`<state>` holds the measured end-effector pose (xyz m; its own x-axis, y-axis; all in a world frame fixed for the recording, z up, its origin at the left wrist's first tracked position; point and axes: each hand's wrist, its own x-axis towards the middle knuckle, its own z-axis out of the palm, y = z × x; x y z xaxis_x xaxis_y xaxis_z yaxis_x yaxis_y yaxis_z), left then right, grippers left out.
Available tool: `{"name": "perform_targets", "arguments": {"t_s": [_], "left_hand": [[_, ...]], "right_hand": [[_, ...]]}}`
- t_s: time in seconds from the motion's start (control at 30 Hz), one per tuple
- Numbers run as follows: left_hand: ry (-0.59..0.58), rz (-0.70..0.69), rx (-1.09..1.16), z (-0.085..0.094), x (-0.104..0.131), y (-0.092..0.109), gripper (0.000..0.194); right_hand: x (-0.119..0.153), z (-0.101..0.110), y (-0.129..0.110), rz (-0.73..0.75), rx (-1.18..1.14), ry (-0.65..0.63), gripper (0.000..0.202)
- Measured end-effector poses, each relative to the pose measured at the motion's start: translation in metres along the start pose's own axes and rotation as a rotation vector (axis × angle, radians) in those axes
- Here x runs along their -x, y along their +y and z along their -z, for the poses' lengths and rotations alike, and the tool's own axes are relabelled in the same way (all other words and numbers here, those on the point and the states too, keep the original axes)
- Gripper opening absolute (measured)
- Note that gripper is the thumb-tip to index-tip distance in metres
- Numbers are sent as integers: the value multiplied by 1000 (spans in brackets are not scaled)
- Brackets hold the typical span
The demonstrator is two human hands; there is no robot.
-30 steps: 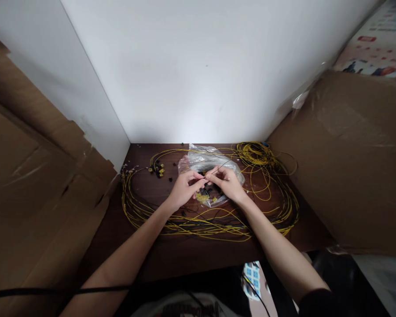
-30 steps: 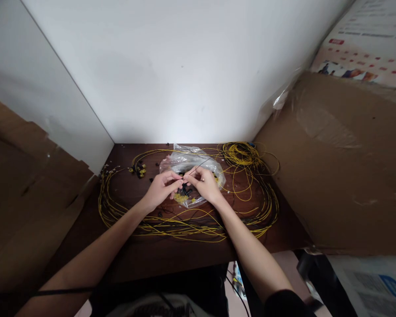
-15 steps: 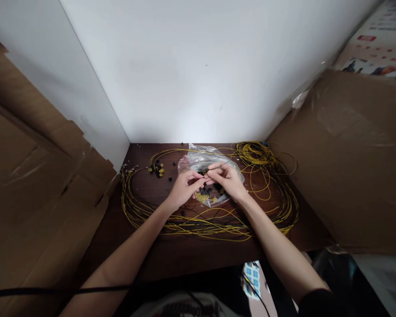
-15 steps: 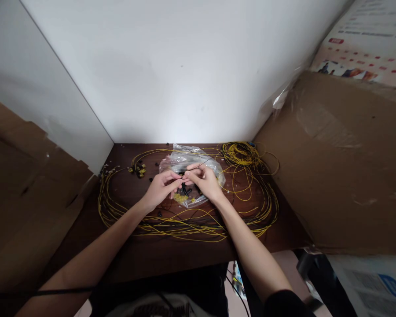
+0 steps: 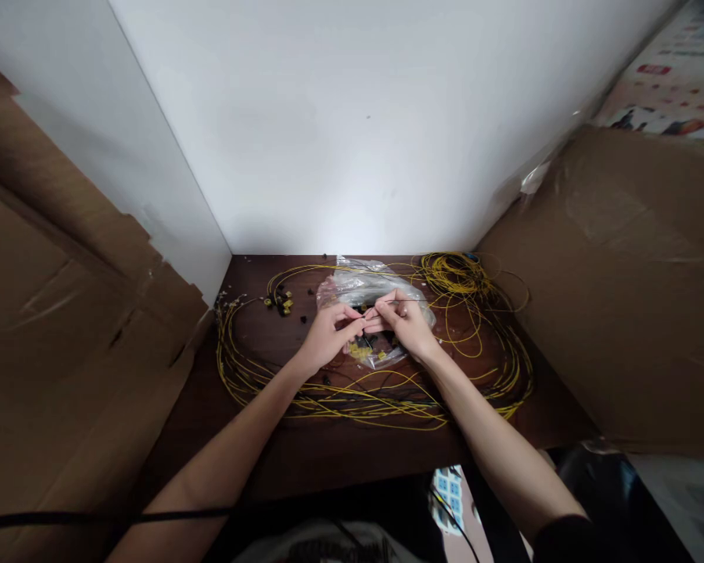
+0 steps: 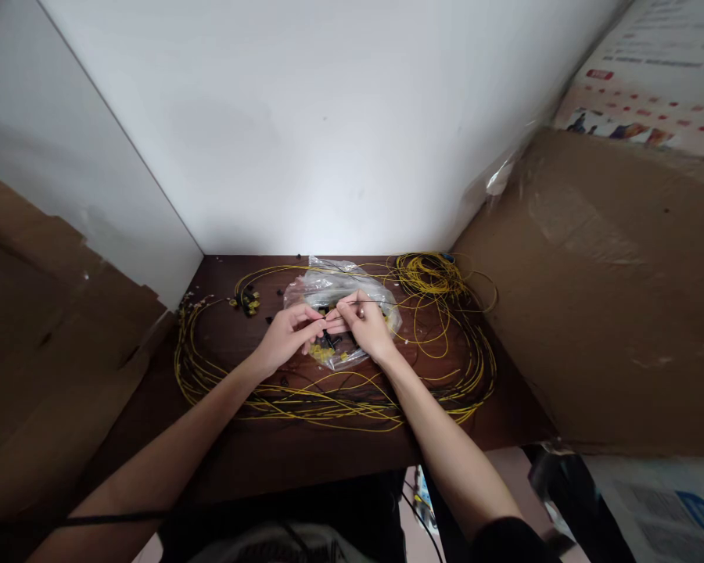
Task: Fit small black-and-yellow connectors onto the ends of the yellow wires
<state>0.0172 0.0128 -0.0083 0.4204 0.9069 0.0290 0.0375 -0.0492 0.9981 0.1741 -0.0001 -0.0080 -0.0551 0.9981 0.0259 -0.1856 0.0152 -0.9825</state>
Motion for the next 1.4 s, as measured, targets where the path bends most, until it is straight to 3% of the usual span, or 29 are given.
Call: {"name": "perform_targets", "arguments": {"t_s": [0.6,1.03,1.4], "left_hand": [[-20,-40,-4,1,0,-1,15],[-26,-11,12,0,-1,-1,12],[-13,-10,5,0,-2,-6,17]], "right_hand": [[2,0,-8,16,154,-59,22],[0,-1,-3,-51,-57,-2,35],[2,-3,-14,70,175,-14,21]]}}
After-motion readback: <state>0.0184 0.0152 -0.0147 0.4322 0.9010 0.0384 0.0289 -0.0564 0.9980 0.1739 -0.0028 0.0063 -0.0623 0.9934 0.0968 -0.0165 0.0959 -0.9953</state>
